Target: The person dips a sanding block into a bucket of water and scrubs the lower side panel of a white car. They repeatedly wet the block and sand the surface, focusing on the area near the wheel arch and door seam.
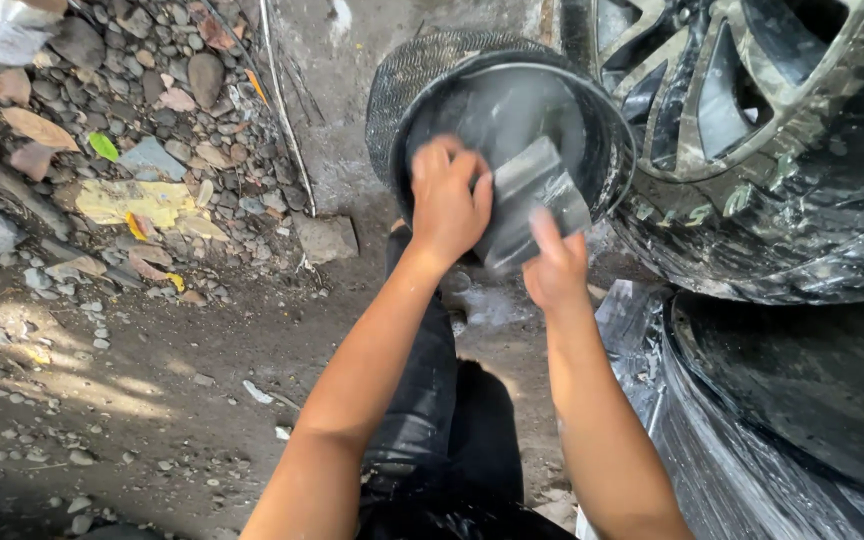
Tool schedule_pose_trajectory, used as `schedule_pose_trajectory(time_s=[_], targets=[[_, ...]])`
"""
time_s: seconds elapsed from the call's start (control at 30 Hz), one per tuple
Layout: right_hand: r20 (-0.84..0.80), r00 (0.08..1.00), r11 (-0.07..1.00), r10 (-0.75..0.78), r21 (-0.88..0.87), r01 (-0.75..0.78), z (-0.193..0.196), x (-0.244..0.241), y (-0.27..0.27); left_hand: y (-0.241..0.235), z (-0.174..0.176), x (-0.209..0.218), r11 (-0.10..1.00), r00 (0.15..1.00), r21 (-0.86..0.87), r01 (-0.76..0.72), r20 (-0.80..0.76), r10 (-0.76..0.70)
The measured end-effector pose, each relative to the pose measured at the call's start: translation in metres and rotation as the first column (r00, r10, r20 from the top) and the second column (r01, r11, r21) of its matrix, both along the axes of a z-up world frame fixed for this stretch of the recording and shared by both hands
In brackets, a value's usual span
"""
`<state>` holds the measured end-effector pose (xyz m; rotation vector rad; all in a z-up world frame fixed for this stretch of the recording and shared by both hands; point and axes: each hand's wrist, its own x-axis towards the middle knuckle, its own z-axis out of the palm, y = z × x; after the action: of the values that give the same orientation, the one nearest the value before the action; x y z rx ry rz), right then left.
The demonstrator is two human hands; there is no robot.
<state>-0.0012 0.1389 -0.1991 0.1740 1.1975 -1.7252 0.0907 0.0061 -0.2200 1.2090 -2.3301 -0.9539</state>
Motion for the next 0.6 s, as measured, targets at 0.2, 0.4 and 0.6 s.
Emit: schedule_pose_trajectory(time_s=[0.2,0.4,0.6], targets=[[-0.425,0.905,0.873,0.032,0.453,0.181,-0.056,-0.013,0.024,0.016,-0.082,-0.013,0.876,0.975,0.431,-0.216,0.142,0.17],[-0.669,0.736,0.895,0.103,0.386,0.225,-0.017,-0.019,0.024,0.052,-0.058,-0.028,0.873,0.92,0.462,0.156,-0.39,0.042],[-0.675,0.737,0.893,0.039,0.355,0.277,0.004,-0.017,0.051,0.025,-0.176,-0.014,0.925,0.935,0.367,-0.101,0.352,-0.038]])
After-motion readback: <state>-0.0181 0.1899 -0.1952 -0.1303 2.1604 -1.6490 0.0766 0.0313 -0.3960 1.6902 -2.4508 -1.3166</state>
